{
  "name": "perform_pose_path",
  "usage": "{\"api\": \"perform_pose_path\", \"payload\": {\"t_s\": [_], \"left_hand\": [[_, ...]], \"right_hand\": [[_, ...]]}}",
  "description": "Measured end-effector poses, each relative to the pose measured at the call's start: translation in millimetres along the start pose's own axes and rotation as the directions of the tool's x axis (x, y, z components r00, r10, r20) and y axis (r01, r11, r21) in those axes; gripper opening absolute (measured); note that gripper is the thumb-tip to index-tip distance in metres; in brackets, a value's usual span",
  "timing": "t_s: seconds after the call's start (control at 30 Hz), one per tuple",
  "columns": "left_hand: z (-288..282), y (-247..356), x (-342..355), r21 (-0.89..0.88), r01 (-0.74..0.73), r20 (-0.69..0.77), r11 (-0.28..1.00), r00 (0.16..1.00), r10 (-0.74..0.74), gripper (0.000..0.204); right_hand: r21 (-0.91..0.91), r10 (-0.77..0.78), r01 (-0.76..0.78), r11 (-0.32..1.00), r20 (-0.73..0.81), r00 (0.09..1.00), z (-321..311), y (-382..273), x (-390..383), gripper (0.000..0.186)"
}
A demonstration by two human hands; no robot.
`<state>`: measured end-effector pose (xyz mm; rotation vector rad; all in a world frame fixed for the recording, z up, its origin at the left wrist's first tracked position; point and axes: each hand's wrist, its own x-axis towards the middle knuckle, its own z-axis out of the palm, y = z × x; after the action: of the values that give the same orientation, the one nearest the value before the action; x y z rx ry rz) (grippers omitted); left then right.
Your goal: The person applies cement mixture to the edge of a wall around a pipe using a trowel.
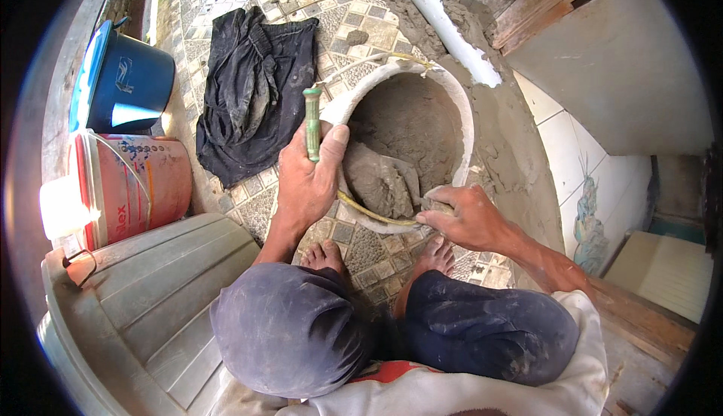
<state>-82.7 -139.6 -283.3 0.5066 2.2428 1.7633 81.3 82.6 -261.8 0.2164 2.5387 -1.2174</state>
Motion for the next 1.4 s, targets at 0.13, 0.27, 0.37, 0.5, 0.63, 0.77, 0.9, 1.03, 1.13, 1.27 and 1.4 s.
{"api": "perform_pose_path", "payload": {"t_s": [0.13,0.27,0.37,0.5,0.63,0.77,0.9,1.03,1.13,1.27,1.4], "left_hand": [[-8.7,-15.3,-1.9,-0.038,-0.006,-0.084,0.999,0.996,0.003,0.031],[-23.4,-42.9,-9.2,-0.118,0.065,-0.146,0.991,0.986,-0.082,0.028],[-43.9,-67.8,-19.7,-0.118,0.134,-0.227,0.984,0.961,-0.158,0.031],[-58.5,-111.7,-33.3,-0.364,0.181,-0.287,0.913,0.911,-0.295,0.036],[-60.6,-102.1,-37.1,-0.434,0.139,-0.292,0.890,0.913,-0.285,0.040],[-65.4,-111.8,-36.5,-0.290,0.087,-0.322,0.953,0.929,-0.182,0.038],[-46.0,-96.5,-24.8,-0.506,0.101,-0.271,0.856,0.924,-0.269,0.035],[-65.0,-120.4,-35.8,-0.292,0.120,-0.295,0.949,0.932,-0.209,0.036],[-63.7,-118.1,-38.5,-0.446,0.129,-0.323,0.886,0.900,-0.293,0.038],[-50.7,-109.0,-26.6,-0.444,0.141,-0.262,0.885,0.924,-0.279,0.042],[-66.7,-115.1,-34.5,-0.217,0.136,-0.293,0.967,0.935,-0.198,0.043]], "right_hand": [[-0.006,0.002,-0.002,1.000,-0.037,0.999,-12.3,-3.2,-4.9,0.044],[-0.039,-0.029,0.025,0.999,-0.117,0.993,-25.1,-7.2,-1.4,0.046],[-0.028,-0.104,0.101,0.995,-0.185,0.977,-30.6,-6.3,8.0,0.045],[0.139,-0.039,0.056,0.989,-0.124,0.992,-66.5,-20.8,24.8,0.039],[0.414,0.112,-0.059,0.908,-0.106,0.988,-118.9,-25.3,56.0,0.036],[0.448,0.112,0.070,0.891,-0.368,0.923,-170.3,16.1,115.1,0.033],[-0.462,-0.005,-0.421,0.780,-0.677,0.736,-215.4,87.0,193.7,0.036],[-0.522,-0.062,-0.451,0.724,-0.700,0.712,-216.3,115.3,206.7,0.038],[-0.502,-0.141,-0.372,0.781,-0.721,0.678,-201.8,85.7,186.1,0.035],[-0.580,-0.007,-0.388,0.716,-0.562,0.827,-222.1,138.4,213.9,0.031],[-0.557,0.008,-0.365,0.746,-0.541,0.841,-222.1,104.7,227.6,0.028]]}}
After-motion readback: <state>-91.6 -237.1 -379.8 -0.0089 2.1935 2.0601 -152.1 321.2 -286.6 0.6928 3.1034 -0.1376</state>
